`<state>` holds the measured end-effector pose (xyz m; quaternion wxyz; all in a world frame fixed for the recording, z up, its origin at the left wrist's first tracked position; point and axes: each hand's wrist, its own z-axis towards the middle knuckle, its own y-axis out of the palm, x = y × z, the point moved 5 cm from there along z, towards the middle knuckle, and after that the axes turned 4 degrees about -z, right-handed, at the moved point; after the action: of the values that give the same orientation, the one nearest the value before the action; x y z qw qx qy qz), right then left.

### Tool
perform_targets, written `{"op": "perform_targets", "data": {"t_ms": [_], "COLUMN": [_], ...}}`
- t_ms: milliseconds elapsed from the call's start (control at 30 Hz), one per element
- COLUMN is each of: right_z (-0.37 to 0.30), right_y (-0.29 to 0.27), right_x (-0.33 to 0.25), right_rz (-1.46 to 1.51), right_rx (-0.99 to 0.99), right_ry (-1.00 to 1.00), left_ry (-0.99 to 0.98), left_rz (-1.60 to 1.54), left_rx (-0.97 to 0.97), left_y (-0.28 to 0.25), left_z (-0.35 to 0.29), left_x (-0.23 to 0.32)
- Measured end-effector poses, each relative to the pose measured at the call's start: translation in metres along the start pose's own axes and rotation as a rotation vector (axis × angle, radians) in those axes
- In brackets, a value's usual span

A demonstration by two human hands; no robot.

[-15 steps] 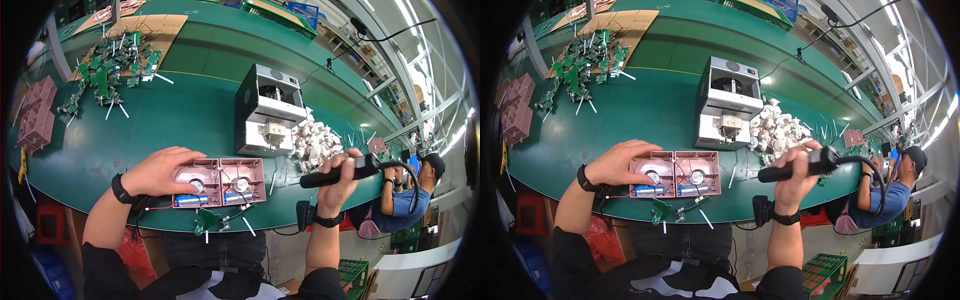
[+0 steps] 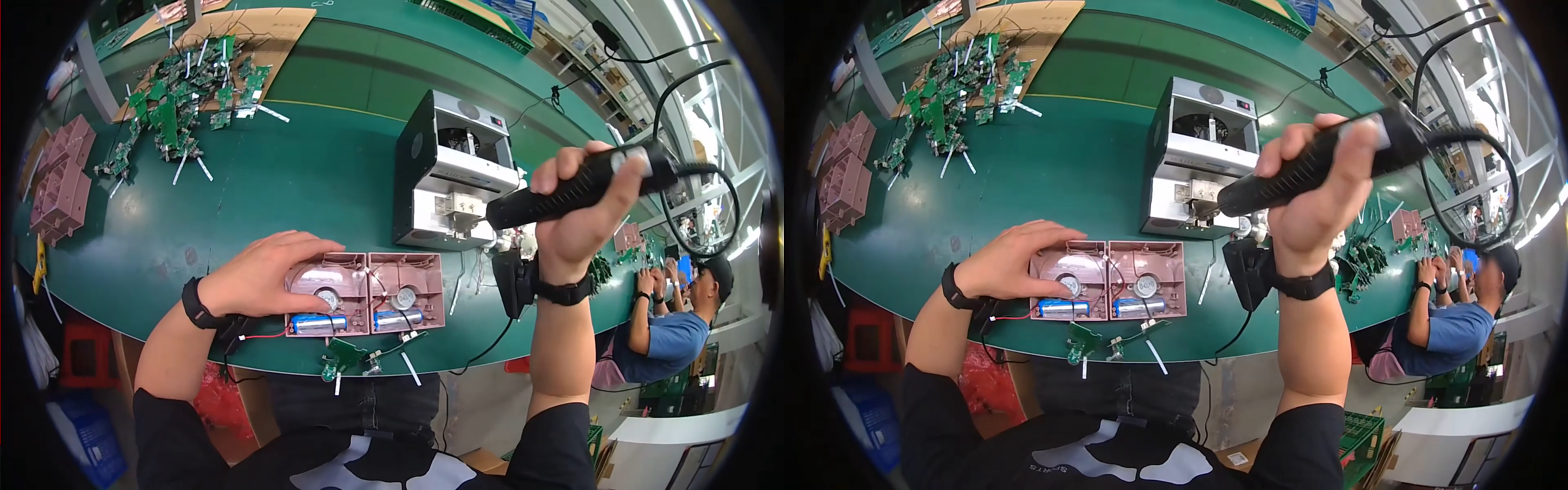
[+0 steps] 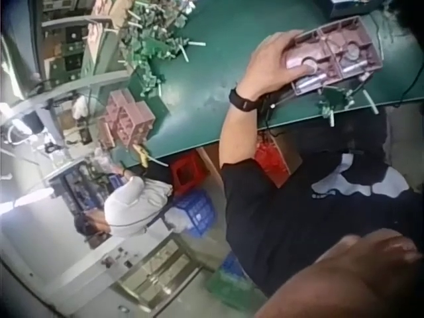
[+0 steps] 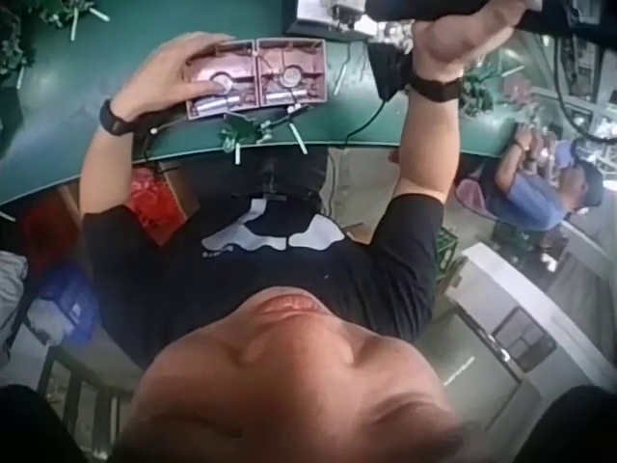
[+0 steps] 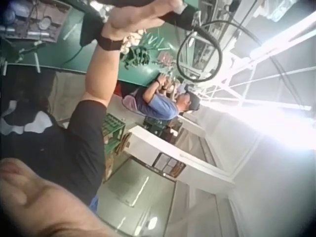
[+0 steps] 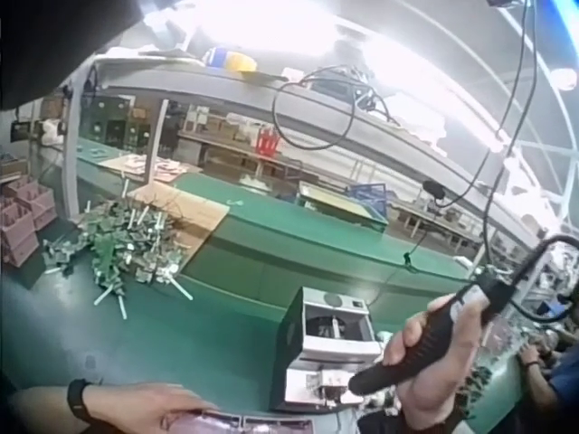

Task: Assembling electronic components into plastic housings and securing them with an electric screwdriver on an assembly line.

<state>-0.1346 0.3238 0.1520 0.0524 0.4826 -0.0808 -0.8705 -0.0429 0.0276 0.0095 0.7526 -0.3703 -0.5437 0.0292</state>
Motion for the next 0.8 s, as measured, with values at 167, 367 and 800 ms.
{"op": "perform_targets", "data": {"t_ms": [167, 367, 800], "right_z": [-0.014, -0.072, -0.100], "right_y": [0.004, 0.014, 0.017], "right_x": [-0.006, -0.040, -0.006], "right_rz": [0.076, 0.137, 0.010], "right_rx": [-0.111, -0.191, -0.157], "right_ry": [0.076, 0.115, 0.168], "left_ry": [-0.043, -0.019, 0.001], "left_rz": [-0.035, 0.005, -0.006], "left_rx": [-0.019, -0.010, -0.001], "left_y": [0.002, -0.001, 0.003], "left_z": [-0.003, 0.003, -0.001], "left_x": [-0.004, -0.004, -0.004]}}
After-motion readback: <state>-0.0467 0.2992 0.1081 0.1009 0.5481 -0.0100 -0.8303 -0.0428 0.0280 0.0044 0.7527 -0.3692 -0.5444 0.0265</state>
